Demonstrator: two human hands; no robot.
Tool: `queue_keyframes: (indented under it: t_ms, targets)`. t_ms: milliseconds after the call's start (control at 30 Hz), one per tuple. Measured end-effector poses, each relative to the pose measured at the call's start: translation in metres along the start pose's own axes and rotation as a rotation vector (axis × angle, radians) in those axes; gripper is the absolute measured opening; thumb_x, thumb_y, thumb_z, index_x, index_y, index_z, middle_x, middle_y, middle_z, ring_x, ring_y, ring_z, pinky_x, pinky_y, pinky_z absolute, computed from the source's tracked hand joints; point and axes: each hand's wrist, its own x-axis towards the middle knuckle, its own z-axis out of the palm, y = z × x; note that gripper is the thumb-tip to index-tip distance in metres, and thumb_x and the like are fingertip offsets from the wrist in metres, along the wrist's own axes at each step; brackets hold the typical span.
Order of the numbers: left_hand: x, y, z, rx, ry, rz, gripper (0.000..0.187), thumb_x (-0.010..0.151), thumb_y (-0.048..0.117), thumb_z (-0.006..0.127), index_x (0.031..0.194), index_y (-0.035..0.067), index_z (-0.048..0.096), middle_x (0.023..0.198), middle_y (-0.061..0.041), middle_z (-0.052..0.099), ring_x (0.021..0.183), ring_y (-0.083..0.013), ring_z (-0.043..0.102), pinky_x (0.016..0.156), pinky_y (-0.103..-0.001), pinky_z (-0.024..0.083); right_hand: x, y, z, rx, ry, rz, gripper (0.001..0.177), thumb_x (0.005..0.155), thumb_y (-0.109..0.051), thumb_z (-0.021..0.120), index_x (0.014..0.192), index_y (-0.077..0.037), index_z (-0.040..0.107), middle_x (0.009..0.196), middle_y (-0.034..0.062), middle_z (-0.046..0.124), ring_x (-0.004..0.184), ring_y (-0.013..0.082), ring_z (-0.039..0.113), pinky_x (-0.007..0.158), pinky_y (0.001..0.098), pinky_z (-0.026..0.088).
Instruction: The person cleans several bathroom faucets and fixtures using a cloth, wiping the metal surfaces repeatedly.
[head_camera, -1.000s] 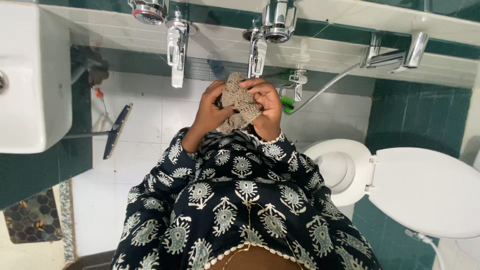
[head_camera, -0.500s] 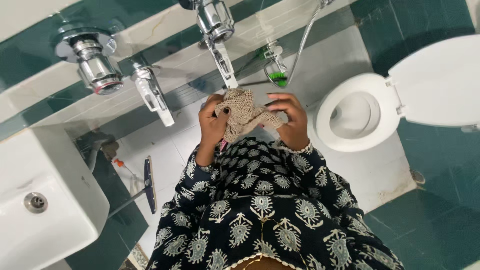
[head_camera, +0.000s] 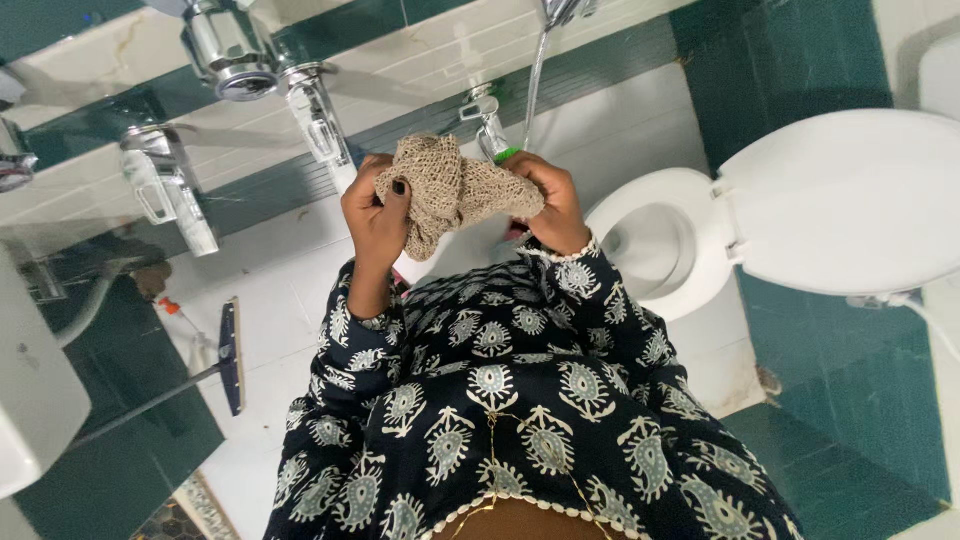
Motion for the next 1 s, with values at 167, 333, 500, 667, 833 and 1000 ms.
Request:
queue_keyframes:
  t_ms: [167, 333, 500, 667, 833, 1000]
  targets:
    - [0.027, -0.022, 0.109, 0.016, 0.049, -0.122, 0.024, 0.102, 0.017, 0.064, 0.108, -0.006, 0.064, 0.096, -0.005, 0.062, 0.086, -0.0126, 0.052, 0.079, -0.029, 0.044, 0.000, 0.017, -0.125, 0.239, -0.008, 0.013, 0.034, 0.096, -0.017, 0.075, 0.124, -0.003, 0.060, 0.126, 0.0113, 0.067, 0.115, 0.0212, 0.065, 0.102, 0.0396, 0.053]
    - [0.056, -0.023, 0.174, 0.018, 0.041, 0.005, 0.019, 0.105, 0.013, 0.066, 0.104, -0.006, 0.064, 0.098, -0.007, 0.062, 0.092, -0.0145, 0.055, 0.085, -0.030, 0.046, 0.018, 0.025, -0.196, 0.570, 0.068, 0.256, 0.034, 0.111, -0.015, 0.064, 0.139, 0.002, 0.059, 0.141, 0.0163, 0.065, 0.133, 0.0314, 0.061, 0.119, 0.0504, 0.048]
    - [0.079, -0.026, 0.195, 0.101, 0.034, -0.153, 0.025, 0.108, 0.019, 0.064, 0.108, -0.006, 0.066, 0.097, -0.009, 0.064, 0.092, -0.0164, 0.054, 0.085, -0.030, 0.046, 0.057, 0.019, -0.203, 0.627, -0.098, 0.209, 0.067, 0.103, -0.043, 0.064, 0.157, -0.011, 0.044, 0.157, 0.0083, 0.052, 0.148, 0.0236, 0.050, 0.127, 0.0478, 0.042]
    - [0.097, -0.017, 0.205, 0.180, 0.111, -0.029, 0.028, 0.108, 0.020, 0.064, 0.117, -0.006, 0.067, 0.109, -0.013, 0.070, 0.103, -0.0198, 0.062, 0.094, -0.033, 0.049, 0.067, 0.019, -0.184, 0.660, 0.091, 0.168, 0.070, 0.104, -0.048, 0.063, 0.159, -0.011, 0.040, 0.159, 0.0085, 0.050, 0.146, 0.0242, 0.049, 0.126, 0.0465, 0.041]
    - [0.112, -0.009, 0.223, 0.170, 0.203, 0.050, 0.027, 0.109, 0.020, 0.062, 0.118, -0.006, 0.067, 0.113, -0.013, 0.069, 0.103, -0.0187, 0.064, 0.091, -0.032, 0.050, 0.079, 0.005, -0.202, 0.669, 0.201, 0.137, 0.067, 0.109, -0.046, 0.058, 0.161, -0.010, 0.036, 0.161, 0.0097, 0.048, 0.149, 0.0268, 0.047, 0.129, 0.0488, 0.040]
    - [0.128, -0.017, 0.238, 0.049, 0.434, 0.022, 0.018, 0.109, 0.013, 0.059, 0.112, -0.004, 0.065, 0.097, -0.003, 0.063, 0.084, -0.0069, 0.050, 0.076, -0.025, 0.042, 0.104, 0.012, -0.218, 0.681, 0.240, 0.104, 0.057, 0.111, -0.035, 0.053, 0.160, -0.010, 0.035, 0.163, 0.0087, 0.045, 0.152, 0.0267, 0.045, 0.131, 0.0478, 0.037]
